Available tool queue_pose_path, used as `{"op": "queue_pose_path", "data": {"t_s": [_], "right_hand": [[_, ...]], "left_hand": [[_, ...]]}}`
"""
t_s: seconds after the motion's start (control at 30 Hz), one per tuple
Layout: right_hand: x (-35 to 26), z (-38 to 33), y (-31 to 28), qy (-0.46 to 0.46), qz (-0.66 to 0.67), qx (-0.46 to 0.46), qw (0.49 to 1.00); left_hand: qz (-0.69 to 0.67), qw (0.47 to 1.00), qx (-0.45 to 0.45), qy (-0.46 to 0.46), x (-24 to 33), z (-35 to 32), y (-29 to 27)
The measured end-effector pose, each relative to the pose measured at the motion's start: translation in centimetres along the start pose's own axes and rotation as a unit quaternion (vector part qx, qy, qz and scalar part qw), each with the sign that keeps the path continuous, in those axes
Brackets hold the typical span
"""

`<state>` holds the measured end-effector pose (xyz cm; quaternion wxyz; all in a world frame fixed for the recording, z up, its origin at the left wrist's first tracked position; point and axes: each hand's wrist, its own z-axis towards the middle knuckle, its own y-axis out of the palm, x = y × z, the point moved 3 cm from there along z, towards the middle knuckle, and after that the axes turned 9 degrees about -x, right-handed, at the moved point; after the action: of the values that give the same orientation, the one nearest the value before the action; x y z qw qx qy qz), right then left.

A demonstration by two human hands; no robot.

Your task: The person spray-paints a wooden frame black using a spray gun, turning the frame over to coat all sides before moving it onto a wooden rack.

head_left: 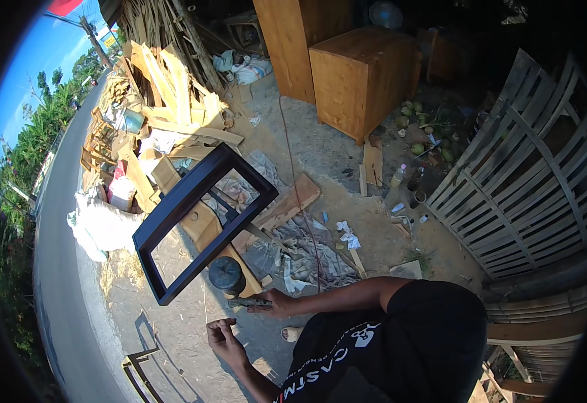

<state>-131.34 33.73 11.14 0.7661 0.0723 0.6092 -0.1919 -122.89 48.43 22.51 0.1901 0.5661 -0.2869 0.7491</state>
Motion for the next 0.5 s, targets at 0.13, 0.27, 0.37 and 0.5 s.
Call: {"op": "queue_pose_path", "data": {"t_s": [0.13, 0.27, 0.37, 0.5], "right_hand": [[-0.1, -0.3, 0.1, 0.048, -0.001, -0.055, 0.997], [-0.9, -0.6, 0.0, -0.004, -0.019, -0.031, 0.999], [-0.1, -0.8, 0.4, -0.025, -0.020, -0.036, 0.999], [1.7, -1.0, 1.5, 0.008, -0.021, -0.091, 0.996]], "left_hand": [[0.029, 1.000, -0.001, -0.009, -0.6, -0.9, -0.7], [0.070, 0.997, 0.008, -0.025, -0.9, -1.3, -0.5], [0.061, 0.997, 0.039, -0.027, -3.7, -2.6, -1.3], [0.061, 0.994, 0.081, -0.030, -4.7, -3.8, -2.1]]}}
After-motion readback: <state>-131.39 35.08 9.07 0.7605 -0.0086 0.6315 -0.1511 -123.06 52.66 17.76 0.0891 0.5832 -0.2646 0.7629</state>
